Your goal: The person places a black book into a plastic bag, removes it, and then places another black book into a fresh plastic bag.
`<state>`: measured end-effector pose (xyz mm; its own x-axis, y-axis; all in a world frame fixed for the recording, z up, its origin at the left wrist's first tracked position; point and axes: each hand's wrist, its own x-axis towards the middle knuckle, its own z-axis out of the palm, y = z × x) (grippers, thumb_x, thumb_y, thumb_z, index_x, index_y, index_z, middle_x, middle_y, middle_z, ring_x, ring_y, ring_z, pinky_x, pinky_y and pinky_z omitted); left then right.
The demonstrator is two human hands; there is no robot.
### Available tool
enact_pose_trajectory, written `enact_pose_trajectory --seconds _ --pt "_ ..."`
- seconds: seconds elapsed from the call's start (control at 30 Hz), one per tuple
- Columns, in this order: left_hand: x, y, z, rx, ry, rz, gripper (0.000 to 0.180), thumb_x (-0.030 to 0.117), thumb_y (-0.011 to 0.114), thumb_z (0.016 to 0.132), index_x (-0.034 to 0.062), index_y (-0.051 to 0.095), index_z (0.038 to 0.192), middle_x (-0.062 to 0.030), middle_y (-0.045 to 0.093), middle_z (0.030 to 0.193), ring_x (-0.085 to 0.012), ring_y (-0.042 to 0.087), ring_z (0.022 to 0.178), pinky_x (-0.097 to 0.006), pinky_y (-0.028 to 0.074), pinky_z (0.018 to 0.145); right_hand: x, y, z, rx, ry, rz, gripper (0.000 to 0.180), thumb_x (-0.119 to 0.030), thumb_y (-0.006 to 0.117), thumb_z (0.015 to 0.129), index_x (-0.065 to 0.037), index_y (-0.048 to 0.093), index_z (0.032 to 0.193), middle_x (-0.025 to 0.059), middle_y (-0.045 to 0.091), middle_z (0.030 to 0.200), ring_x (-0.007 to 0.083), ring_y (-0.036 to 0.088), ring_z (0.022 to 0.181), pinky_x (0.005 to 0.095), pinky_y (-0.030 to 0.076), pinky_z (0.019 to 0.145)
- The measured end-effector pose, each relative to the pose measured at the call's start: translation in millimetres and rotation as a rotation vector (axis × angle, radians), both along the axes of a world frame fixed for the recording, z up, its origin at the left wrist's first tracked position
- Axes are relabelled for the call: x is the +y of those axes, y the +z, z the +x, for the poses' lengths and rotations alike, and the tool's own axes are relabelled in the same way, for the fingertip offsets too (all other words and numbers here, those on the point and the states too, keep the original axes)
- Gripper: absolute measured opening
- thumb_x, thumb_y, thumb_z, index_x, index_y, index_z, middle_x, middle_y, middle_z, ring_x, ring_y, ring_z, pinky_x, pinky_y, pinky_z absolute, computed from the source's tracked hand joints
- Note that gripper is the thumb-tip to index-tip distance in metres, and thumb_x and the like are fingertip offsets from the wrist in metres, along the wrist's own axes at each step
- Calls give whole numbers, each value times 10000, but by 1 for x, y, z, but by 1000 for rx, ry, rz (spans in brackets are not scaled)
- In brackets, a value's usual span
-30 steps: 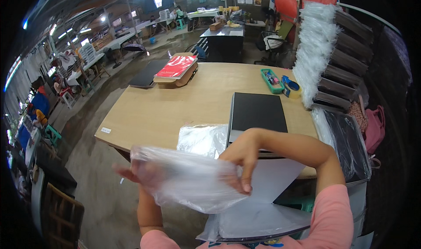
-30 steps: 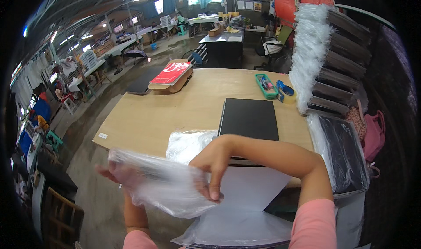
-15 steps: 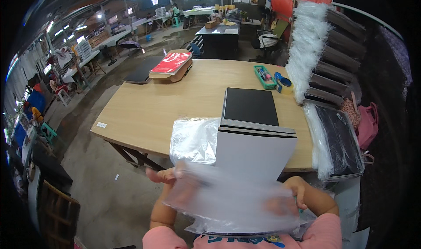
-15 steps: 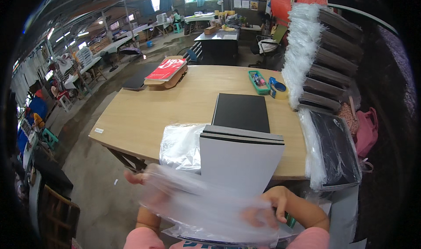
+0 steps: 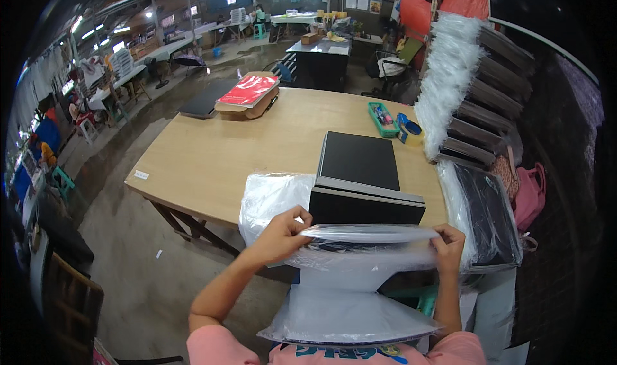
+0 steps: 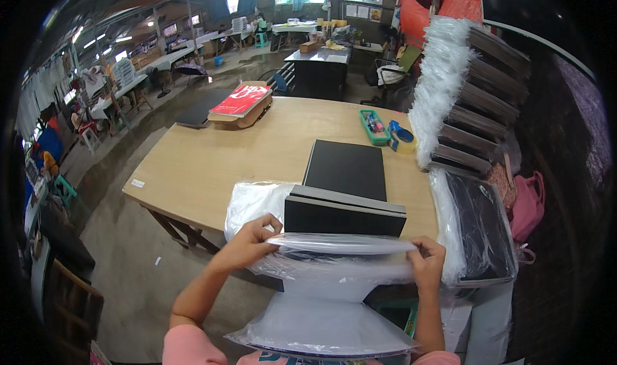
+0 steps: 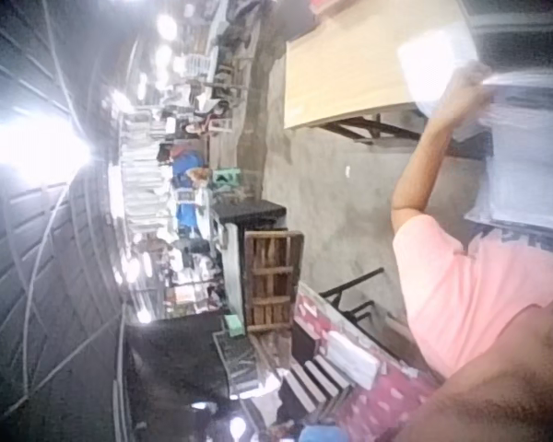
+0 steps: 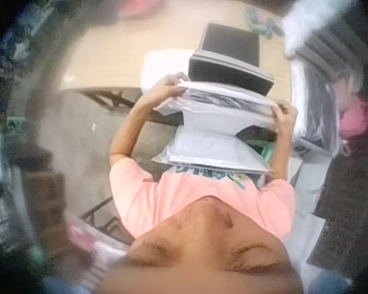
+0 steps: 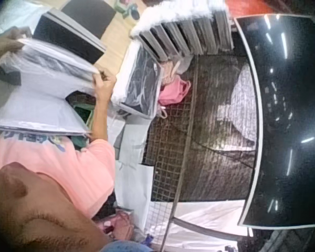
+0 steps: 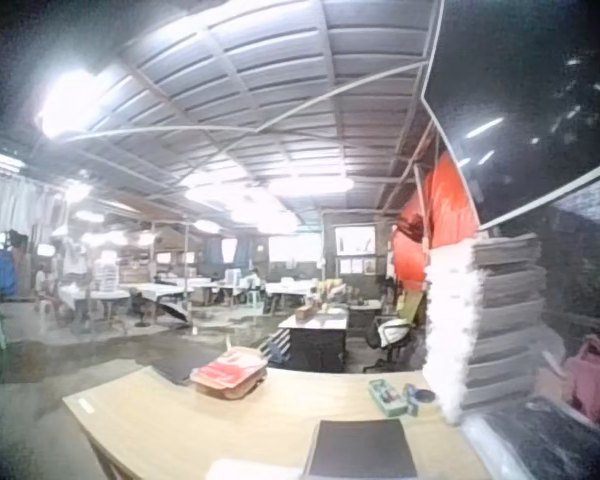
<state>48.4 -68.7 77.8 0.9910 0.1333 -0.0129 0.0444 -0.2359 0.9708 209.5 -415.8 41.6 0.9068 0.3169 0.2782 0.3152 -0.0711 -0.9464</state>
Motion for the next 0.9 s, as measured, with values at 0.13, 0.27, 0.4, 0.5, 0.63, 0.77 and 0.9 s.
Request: enact_pose_trajectory --seconds 0.13,0.27,0.4,0.5,0.63,0.77,0.9 --pt "17 -37 6 422 -222 -716 171 103 606 869 -5 665 987 14 604 738 -65 490 569 -202 354 480 -40 -28 -1 685 424 191 112 -79 660 731 26 653 767 92 615 903 150 575 751 235 436 630" --pt "51 -151 -21 555 -440 -1203 218 183 593 897 46 587 1066 24 587 852 -36 520 614 -182 425 499 -38 -93 -34 825 623 349 166 -96 674 722 43 678 813 132 577 1038 208 533 946 295 402 833" --pt "20 -246 -40 587 -199 -980 236 244 612 887 61 556 1026 -2 599 810 -65 588 627 -180 477 474 -65 -165 -54 706 510 -37 160 -85 675 717 56 682 793 112 588 975 186 517 971 268 367 826" --pt "42 -317 -81 680 -26 -878 241 277 646 865 58 601 954 11 634 782 -124 612 617 -258 507 549 -42 -208 -61 615 507 -118 131 -76 665 730 44 681 779 101 608 836 161 557 855 245 399 736" --pt "26 -263 -61 527 263 194 190 188 685 813 22 623 880 -57 653 784 -190 616 599 -306 492 571 -48 -261 -56 284 478 -215 101 -60 673 730 32 664 770 86 615 705 176 591 668 263 441 606" --pt "23 -151 -21 -488 642 574 196 65 661 769 11 581 940 -165 601 855 -294 604 785 -371 474 681 -35 -298 -51 704 5 -373 206 -146 722 687 39 663 755 119 631 682 180 599 600 286 464 565" --pt "65 -112 64 -714 887 864 263 17 605 768 20 580 1029 -186 571 1017 -369 552 915 -416 443 824 -62 -286 -17 133 158 -759 286 -268 784 630 -6 699 702 149 672 718 235 641 627 346 502 618"
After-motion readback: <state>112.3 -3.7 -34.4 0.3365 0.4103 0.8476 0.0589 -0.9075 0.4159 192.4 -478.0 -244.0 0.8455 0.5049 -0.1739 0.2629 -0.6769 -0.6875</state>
